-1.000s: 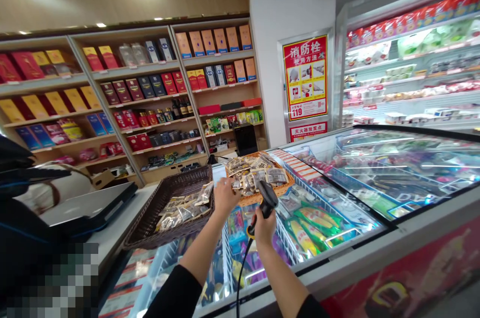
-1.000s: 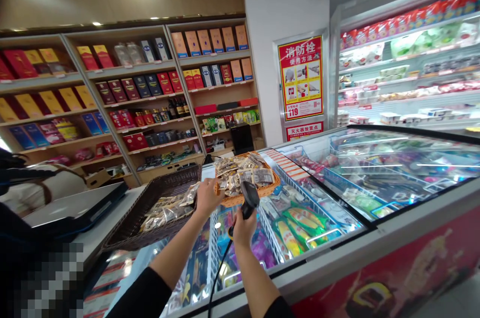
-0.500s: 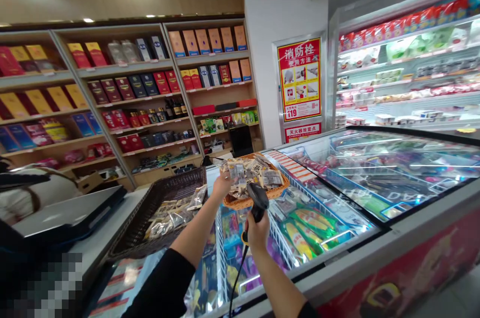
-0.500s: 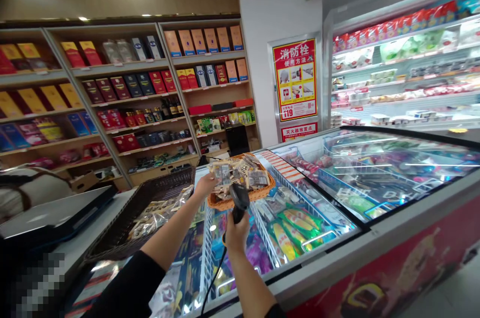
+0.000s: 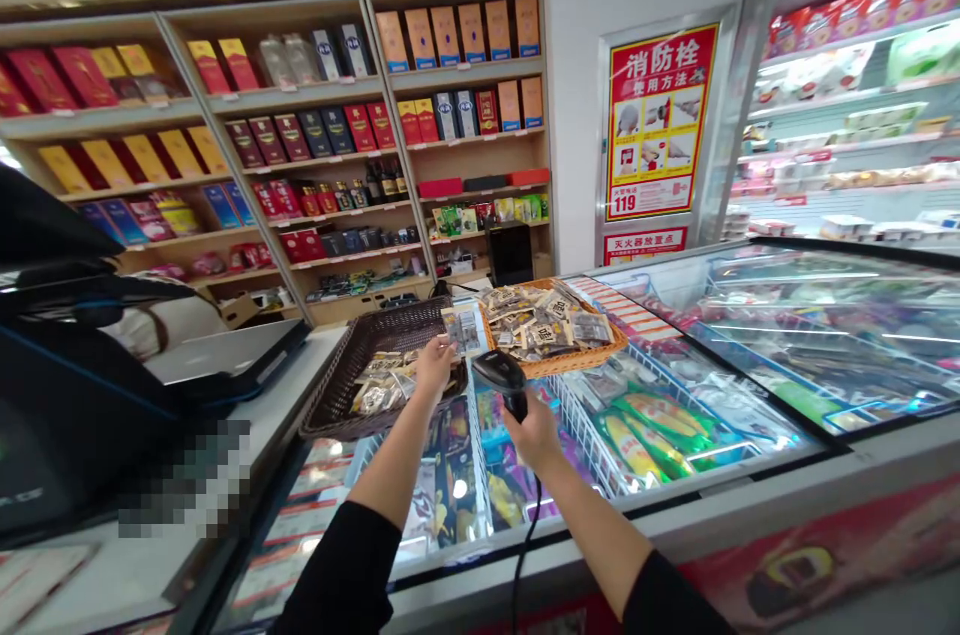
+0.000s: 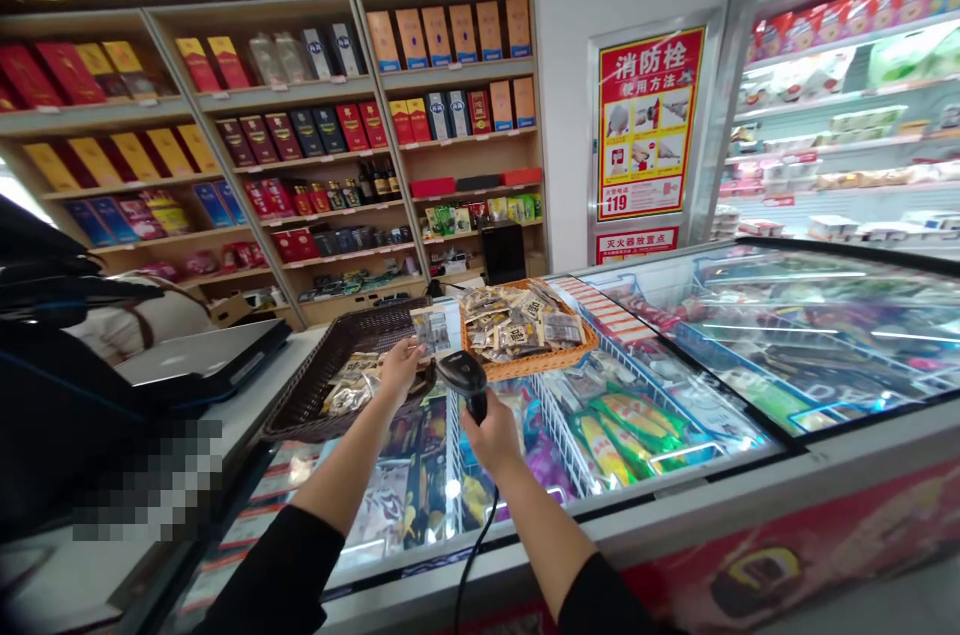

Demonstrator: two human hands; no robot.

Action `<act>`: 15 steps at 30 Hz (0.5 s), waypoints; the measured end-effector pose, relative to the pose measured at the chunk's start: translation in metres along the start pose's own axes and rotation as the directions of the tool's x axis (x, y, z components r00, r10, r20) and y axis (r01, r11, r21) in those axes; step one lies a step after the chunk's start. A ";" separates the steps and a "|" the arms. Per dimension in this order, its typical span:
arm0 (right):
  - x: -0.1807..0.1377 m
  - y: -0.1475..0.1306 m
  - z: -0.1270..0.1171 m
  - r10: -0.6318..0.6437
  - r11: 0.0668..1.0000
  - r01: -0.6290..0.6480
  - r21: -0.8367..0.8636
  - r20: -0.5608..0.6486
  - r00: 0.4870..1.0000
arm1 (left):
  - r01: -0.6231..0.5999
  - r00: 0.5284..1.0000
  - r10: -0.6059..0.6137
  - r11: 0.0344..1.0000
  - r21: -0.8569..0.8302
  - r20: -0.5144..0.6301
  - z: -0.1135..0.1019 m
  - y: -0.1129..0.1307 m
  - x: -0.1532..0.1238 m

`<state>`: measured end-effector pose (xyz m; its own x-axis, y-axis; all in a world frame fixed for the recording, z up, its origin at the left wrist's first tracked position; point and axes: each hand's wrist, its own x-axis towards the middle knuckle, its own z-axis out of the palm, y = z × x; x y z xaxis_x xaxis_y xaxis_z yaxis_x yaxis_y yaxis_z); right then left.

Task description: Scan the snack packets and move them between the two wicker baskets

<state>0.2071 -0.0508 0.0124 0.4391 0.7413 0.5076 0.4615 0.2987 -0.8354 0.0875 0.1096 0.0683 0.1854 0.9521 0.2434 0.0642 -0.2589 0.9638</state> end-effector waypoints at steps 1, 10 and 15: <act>0.000 0.001 0.000 0.016 1.000 -0.016 -0.005 -0.004 1.000 | 0.004 1.000 -0.003 1.000 -0.015 0.010 0.000 0.000 0.000; 0.000 0.003 0.001 0.005 1.000 -0.005 -0.030 -0.003 1.000 | -0.005 1.000 0.006 0.998 -0.069 0.018 0.000 -0.007 0.003; -0.001 0.004 0.002 -0.007 0.998 0.006 -0.060 -0.019 1.000 | 0.007 1.000 -0.004 0.991 -0.131 0.023 0.000 -0.006 0.003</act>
<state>0.2071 -0.0493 0.0079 0.4502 0.7278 0.5172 0.5094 0.2663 -0.8183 0.0876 0.1136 0.0630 0.2079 0.9491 0.2366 -0.0631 -0.2284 0.9715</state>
